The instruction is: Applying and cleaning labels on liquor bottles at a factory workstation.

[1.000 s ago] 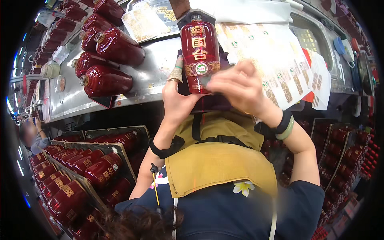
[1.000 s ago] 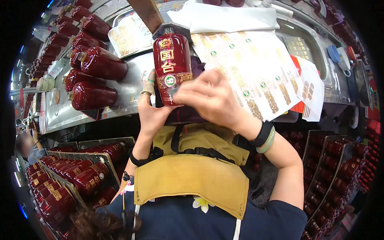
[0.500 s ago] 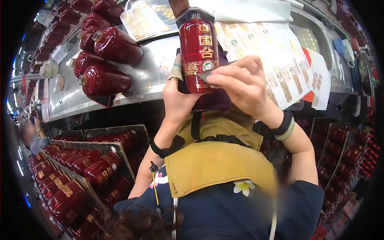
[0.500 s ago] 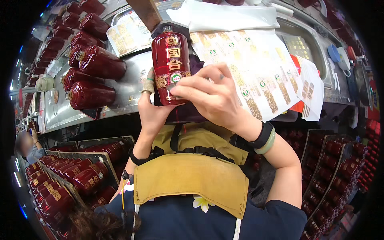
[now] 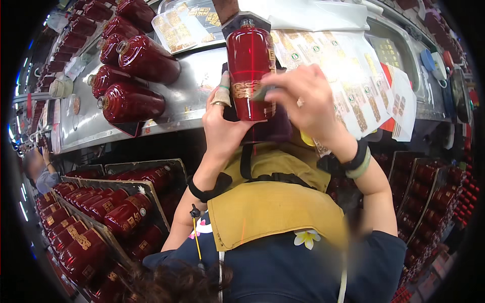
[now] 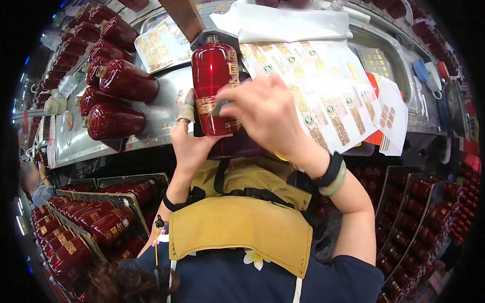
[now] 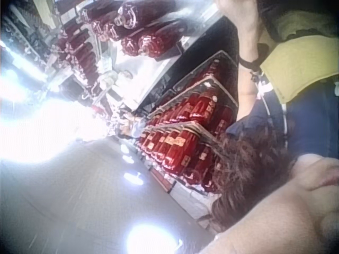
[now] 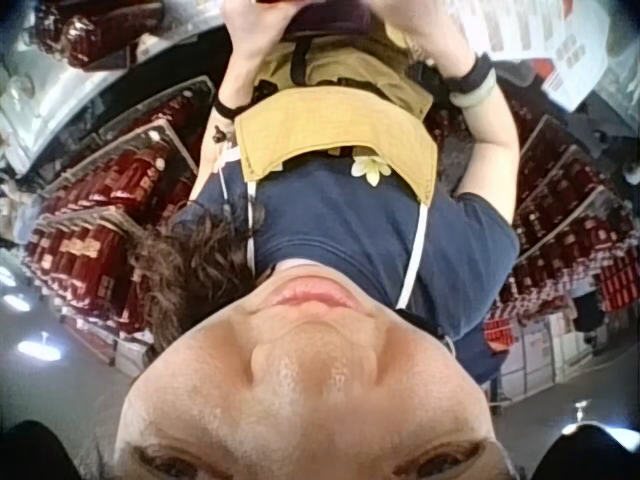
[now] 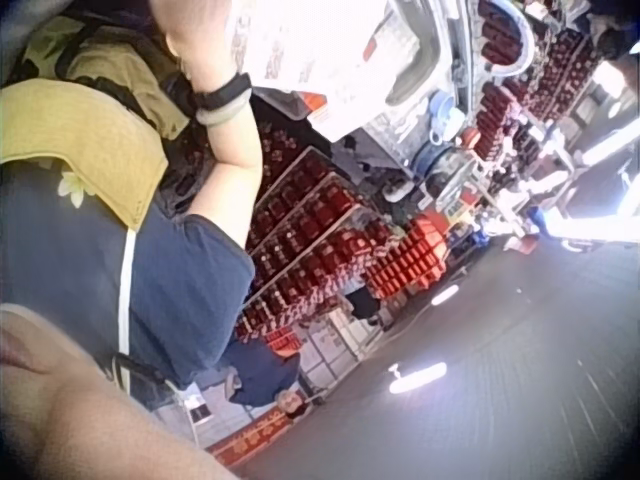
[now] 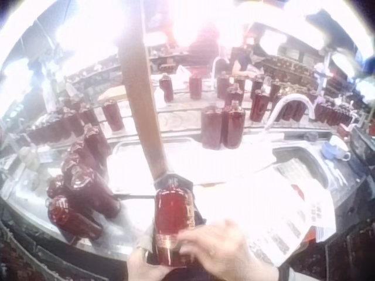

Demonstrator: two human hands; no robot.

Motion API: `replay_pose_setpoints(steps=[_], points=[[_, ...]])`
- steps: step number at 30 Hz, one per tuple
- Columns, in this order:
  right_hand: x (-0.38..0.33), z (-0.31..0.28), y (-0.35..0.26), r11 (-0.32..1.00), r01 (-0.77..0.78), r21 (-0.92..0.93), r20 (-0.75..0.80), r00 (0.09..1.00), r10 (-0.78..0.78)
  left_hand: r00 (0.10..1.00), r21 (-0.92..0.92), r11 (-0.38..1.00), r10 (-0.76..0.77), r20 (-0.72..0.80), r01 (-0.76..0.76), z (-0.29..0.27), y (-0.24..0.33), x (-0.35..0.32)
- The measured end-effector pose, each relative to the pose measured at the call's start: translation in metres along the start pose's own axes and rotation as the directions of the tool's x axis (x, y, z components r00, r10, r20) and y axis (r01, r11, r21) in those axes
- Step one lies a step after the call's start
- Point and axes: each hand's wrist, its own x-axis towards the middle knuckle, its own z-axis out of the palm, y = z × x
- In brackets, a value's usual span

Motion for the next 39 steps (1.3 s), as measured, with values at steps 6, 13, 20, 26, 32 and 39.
replay_pose_setpoints(steps=[6, 13, 20, 26, 32, 39], points=[[-0.019, 0.011, 0.002, 0.974, 0.220, -0.048, -0.054, 0.973, -0.223, 0.962, 0.145, 0.956, 0.265, -0.062, -0.255, -0.002, 0.003, -0.003], [0.014, -0.014, 0.017, 0.991, 0.046, -0.125, -0.192, 0.979, -0.070, 0.922, 0.290, 0.879, 0.385, 0.036, -0.378, -0.003, 0.012, 0.000], [0.000, -0.005, 0.013, 0.972, 0.139, -0.187, -0.126, 0.978, -0.164, 0.949, 0.075, 0.960, 0.279, -0.149, -0.270, 0.005, 0.001, -0.005], [-0.002, 0.000, -0.019, 0.959, 0.282, -0.023, 0.139, 0.951, -0.277, 0.953, 0.038, 0.963, 0.271, -0.135, -0.268, -0.001, 0.009, -0.004], [0.030, 0.004, 0.014, 0.890, 0.303, -0.342, -0.019, 0.944, -0.329, 0.943, 0.034, 0.958, 0.286, -0.173, -0.284, 0.001, 0.016, -0.004], [0.044, 0.001, 0.029, 0.951, 0.194, -0.240, -0.117, 0.967, -0.226, 0.989, 0.072, 0.987, 0.146, -0.038, -0.143, -0.011, 0.010, -0.006]])
